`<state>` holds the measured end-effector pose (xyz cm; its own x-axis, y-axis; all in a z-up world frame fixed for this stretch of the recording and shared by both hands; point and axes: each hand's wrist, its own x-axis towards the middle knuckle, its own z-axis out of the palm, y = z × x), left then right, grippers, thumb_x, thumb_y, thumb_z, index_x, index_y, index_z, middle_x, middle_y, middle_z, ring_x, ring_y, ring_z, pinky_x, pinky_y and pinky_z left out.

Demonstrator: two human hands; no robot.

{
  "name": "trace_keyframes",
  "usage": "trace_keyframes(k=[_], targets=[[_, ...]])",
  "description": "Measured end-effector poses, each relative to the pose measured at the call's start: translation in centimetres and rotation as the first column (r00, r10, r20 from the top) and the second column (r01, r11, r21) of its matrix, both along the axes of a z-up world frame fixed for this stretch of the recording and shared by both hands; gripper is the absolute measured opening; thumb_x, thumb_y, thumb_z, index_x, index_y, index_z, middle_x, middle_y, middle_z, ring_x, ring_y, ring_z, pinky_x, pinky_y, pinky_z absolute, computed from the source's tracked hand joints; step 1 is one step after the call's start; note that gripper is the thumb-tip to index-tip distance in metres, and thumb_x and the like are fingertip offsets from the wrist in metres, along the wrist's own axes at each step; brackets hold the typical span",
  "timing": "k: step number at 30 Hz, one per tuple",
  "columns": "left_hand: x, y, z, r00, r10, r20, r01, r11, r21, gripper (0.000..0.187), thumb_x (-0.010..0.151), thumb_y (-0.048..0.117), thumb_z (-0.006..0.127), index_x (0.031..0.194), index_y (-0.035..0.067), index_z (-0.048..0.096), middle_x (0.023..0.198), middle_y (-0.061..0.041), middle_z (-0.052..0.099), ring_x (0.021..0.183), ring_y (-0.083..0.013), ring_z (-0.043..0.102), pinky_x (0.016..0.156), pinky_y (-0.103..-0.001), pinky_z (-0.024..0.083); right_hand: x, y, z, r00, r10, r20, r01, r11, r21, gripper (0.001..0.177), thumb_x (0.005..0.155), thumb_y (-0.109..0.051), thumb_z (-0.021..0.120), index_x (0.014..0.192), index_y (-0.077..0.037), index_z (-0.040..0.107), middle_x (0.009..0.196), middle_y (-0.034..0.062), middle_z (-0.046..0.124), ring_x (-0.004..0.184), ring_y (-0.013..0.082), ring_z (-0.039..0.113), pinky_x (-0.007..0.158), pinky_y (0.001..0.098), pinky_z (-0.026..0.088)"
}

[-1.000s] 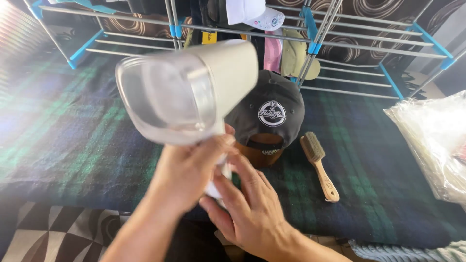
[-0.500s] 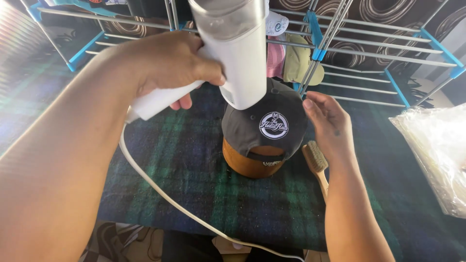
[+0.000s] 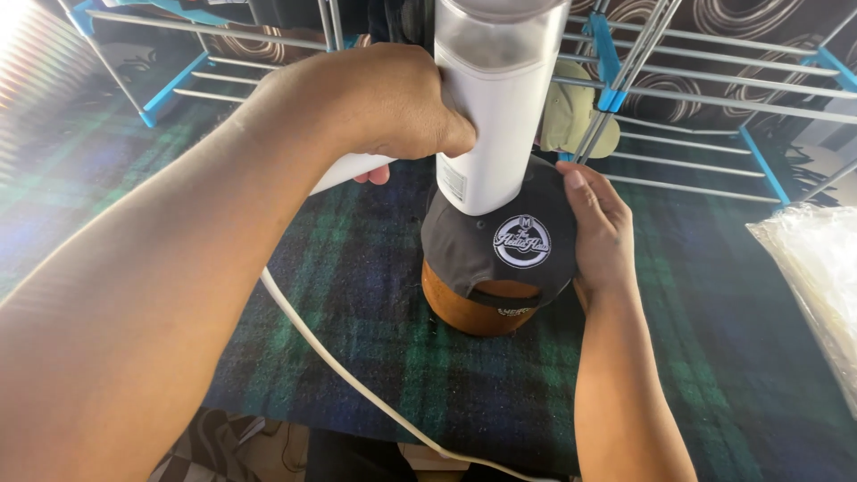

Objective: Using a handheld steamer and a wooden brush to finish and smooth a baseball cap mounted on a wooden head form.

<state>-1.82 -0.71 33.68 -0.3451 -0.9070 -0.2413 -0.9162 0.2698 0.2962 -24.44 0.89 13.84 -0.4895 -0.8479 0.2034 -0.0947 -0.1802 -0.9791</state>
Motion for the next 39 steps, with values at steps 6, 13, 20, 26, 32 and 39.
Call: trace_keyframes(k=[6, 13, 20, 26, 32, 39], targets=[[2.5, -2.4, -3.1, 0.966, 0.112, -0.233, -0.085, 0.988, 0.125, 0.054, 0.097, 0.032, 0.052, 0.148, 0.012, 0.05, 0.109, -0.016, 0.067, 0.069, -0.0282, 0.07, 0.054, -0.04, 0.057, 1.2, 0.5, 0.4, 0.993, -0.028, 0.119, 0.028, 1.0, -0.003, 0.042, 0.094, -0.043, 0.061, 0.121, -0.013, 0.072, 0.099, -0.0008, 0.069, 0.09, 0.0122, 0.067, 0.076, 0.0233, 0.053], [7.1, -2.8, -12.5, 0.654, 0.314, -0.688, -0.255, 0.948, 0.19, 0.057, 0.077, 0.028, 0.07, 0.115, -0.014, 0.066, 0.076, -0.026, 0.062, 0.05, -0.0367, 0.071, 0.04, -0.047, 0.063, 0.1, -0.5, -2.0, 0.999, 0.035, 0.034, -0.026, 0.97, -0.241, 0.035, 0.103, -0.036, 0.064, 0.123, -0.007, 0.071, 0.071, 0.0084, 0.061, 0.055, 0.0102, 0.065, 0.047, 0.0212, 0.057], [8.1, -2.7, -20.7, 0.312, 0.514, -0.799, -0.258, 0.855, 0.449, 0.047, 0.081, 0.024, 0.07, 0.107, -0.014, 0.061, 0.069, -0.024, 0.058, 0.046, -0.0365, 0.066, 0.039, -0.048, 0.061, 1.3, 0.0, -1.5, 0.999, 0.034, 0.034, -0.024, 0.962, -0.274, 0.034, 0.104, -0.032, 0.06, 0.123, -0.006, 0.071, 0.078, 0.008, 0.063, 0.061, 0.0083, 0.065, 0.054, 0.0193, 0.059], [7.7, -1.5, -25.8, 0.136, 0.592, -0.794, -0.207, 0.801, 0.562, 0.039, 0.084, 0.021, 0.07, 0.095, -0.014, 0.059, 0.063, -0.024, 0.057, 0.042, -0.0362, 0.064, 0.036, -0.048, 0.058, 1.8, 0.1, -1.4, 0.997, 0.055, 0.048, -0.038, 0.953, -0.299, 0.037, 0.104, -0.034, 0.06, 0.125, -0.005, 0.069, 0.079, 0.0078, 0.064, 0.06, 0.0082, 0.065, 0.056, 0.018, 0.059], [8.0, -0.6, -28.5, 0.126, 0.624, -0.771, -0.196, 0.777, 0.597, 0.04, 0.085, 0.023, 0.071, 0.1, -0.013, 0.06, 0.064, -0.021, 0.059, 0.043, -0.0328, 0.065, 0.037, -0.045, 0.06, 0.5, -0.4, -2.4, 0.993, 0.097, 0.065, -0.073, 0.949, -0.308, 0.04, 0.105, -0.034, 0.058, 0.128, -0.002, 0.066, 0.089, 0.0116, 0.068, 0.067, 0.0102, 0.069, 0.061, 0.0185, 0.062], [11.1, 0.0, -22.4, 0.499, 0.566, -0.657, -0.35, 0.825, 0.444, 0.047, 0.085, 0.023, 0.072, 0.114, -0.014, 0.064, 0.072, -0.024, 0.064, 0.051, -0.0307, 0.068, 0.045, -0.042, 0.062, 1.6, 0.6, -1.9, 0.985, 0.106, 0.138, -0.054, 0.94, -0.336, 0.044, 0.106, -0.037, 0.055, 0.128, 0.0, 0.065, 0.099, 0.0111, 0.073, 0.076, 0.0098, 0.073, 0.069, 0.0195, 0.064]])
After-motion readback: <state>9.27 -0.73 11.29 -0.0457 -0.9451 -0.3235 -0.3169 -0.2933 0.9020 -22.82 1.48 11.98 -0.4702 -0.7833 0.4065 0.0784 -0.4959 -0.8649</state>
